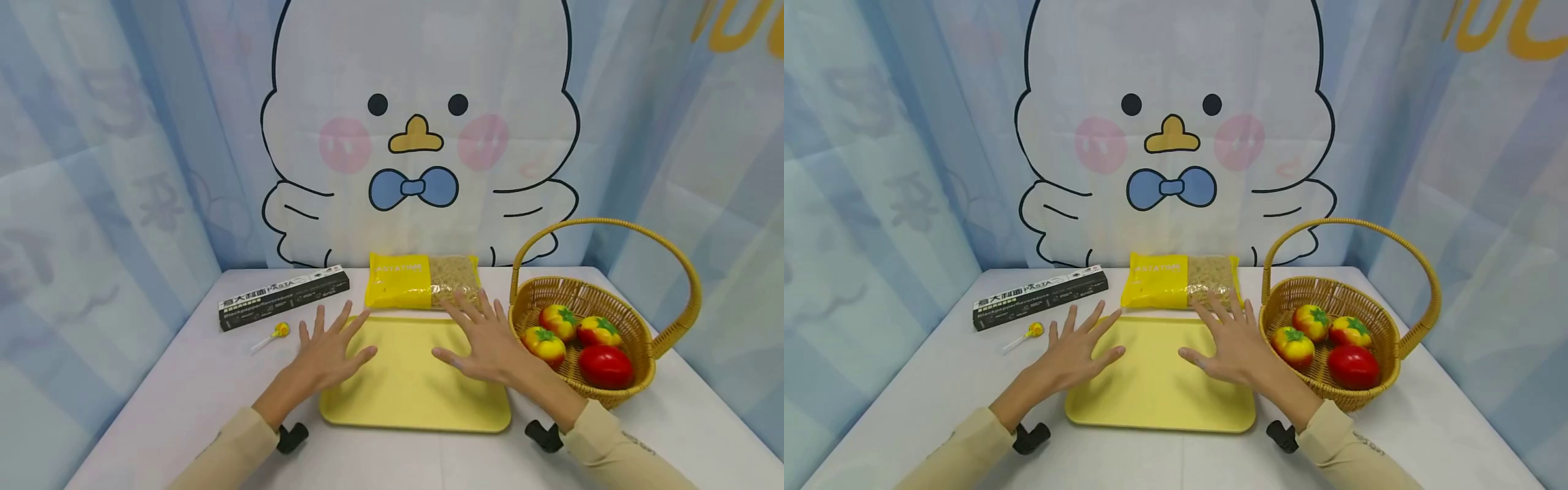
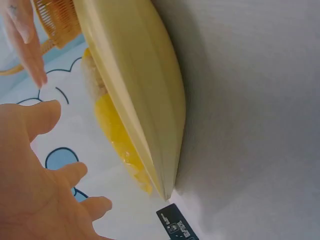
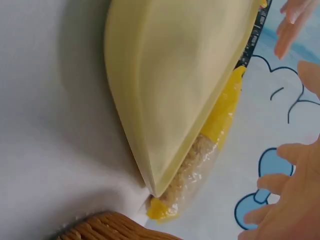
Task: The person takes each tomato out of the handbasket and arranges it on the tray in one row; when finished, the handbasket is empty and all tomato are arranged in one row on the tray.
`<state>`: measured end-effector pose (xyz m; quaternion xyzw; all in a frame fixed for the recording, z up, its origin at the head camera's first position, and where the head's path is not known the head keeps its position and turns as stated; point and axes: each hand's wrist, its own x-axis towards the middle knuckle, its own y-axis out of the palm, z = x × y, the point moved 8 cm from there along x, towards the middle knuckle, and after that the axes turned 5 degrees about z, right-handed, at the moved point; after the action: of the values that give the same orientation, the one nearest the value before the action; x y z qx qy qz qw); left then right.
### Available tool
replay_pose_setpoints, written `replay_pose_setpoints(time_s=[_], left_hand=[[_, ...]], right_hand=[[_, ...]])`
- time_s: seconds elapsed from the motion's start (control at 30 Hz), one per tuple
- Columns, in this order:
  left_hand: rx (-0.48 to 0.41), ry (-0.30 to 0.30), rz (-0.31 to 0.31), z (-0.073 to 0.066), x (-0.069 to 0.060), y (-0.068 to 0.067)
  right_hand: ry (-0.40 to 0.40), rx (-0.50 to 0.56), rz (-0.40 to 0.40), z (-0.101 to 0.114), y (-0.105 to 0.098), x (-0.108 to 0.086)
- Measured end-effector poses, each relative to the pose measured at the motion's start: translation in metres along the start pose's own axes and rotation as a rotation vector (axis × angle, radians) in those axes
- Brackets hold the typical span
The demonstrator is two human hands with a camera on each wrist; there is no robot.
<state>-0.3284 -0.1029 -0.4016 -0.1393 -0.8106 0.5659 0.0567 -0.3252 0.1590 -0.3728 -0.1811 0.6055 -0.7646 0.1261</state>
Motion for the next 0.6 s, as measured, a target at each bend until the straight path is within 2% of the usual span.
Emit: replay_pose_setpoints(time_s=[0.27,0.6], left_hand=[[-0.025,0.004,-0.005,0.005,-0.006,-0.002],[0.010,-0.027,-0.005,0.012,-0.009,-0.001]], right_hand=[[0.009,0.018,-0.020,-0.008,-0.017,-0.008],[0.048,-0.001,0.006,-0.026,-0.032,-0.024]])
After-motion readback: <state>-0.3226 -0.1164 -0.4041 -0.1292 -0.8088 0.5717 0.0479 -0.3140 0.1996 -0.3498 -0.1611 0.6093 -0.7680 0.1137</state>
